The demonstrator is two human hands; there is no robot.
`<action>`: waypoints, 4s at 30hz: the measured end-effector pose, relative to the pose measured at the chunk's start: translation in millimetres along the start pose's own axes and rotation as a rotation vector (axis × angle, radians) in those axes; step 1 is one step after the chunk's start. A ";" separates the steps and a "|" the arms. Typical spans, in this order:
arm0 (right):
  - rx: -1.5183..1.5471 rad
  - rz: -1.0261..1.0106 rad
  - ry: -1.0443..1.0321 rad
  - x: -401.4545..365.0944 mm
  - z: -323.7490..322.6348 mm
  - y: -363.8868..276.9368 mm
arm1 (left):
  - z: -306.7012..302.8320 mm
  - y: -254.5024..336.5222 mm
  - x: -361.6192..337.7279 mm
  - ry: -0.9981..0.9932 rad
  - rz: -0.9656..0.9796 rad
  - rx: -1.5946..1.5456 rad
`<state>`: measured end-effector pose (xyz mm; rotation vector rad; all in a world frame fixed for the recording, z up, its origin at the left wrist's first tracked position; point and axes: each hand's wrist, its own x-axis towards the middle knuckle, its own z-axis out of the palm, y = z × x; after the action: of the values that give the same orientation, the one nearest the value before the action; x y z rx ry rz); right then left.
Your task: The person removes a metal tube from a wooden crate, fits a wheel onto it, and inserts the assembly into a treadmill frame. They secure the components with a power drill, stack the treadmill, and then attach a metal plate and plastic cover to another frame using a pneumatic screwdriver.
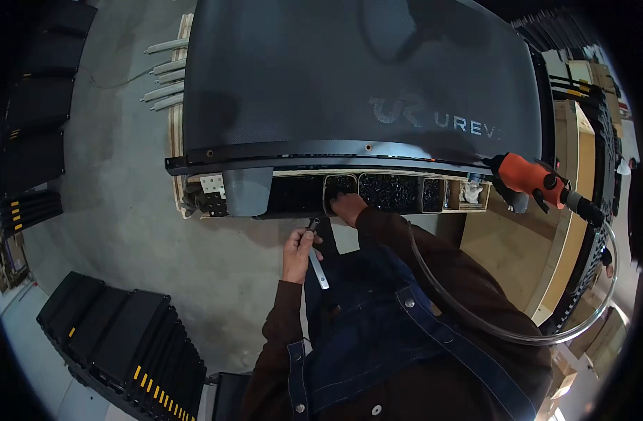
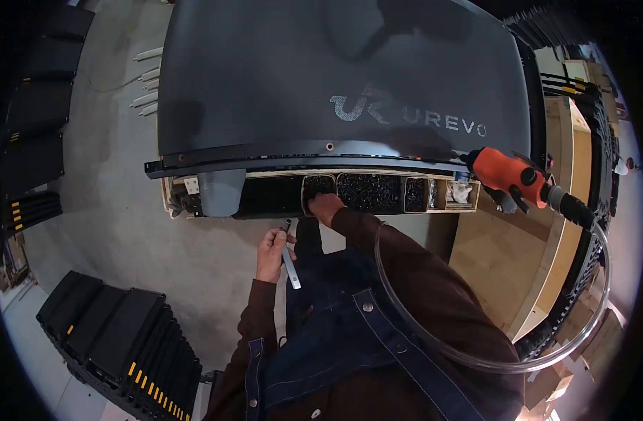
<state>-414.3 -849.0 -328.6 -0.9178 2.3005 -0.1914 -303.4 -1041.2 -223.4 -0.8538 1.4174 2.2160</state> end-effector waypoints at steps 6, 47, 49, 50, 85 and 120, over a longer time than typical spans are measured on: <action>0.032 -0.058 0.019 6.4 -11.9 5.8 | 13.6 -6.5 -17.3 0.037 -0.003 -0.007; 2.074 -0.218 0.336 -259.2 -205.7 48.2 | 264.5 96.6 -57.7 -0.025 1.043 0.704; 2.063 -0.206 0.352 -260.2 -190.3 54.6 | 271.3 93.5 -62.6 -0.008 0.985 0.693; 2.061 -0.113 0.347 -266.3 -192.4 52.3 | 275.2 89.6 -64.6 0.011 0.923 0.687; 1.035 -0.357 1.217 -254.3 -296.1 126.4 | 334.3 -56.1 189.0 -0.927 -0.148 -0.676; 1.040 -0.439 1.048 -248.1 -305.9 142.4 | 353.1 -68.5 165.5 -0.372 0.062 -0.676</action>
<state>-547.8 -609.1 -12.3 -0.7661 2.1777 -2.2285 -488.0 -694.2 -270.9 -0.5327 0.5257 2.7592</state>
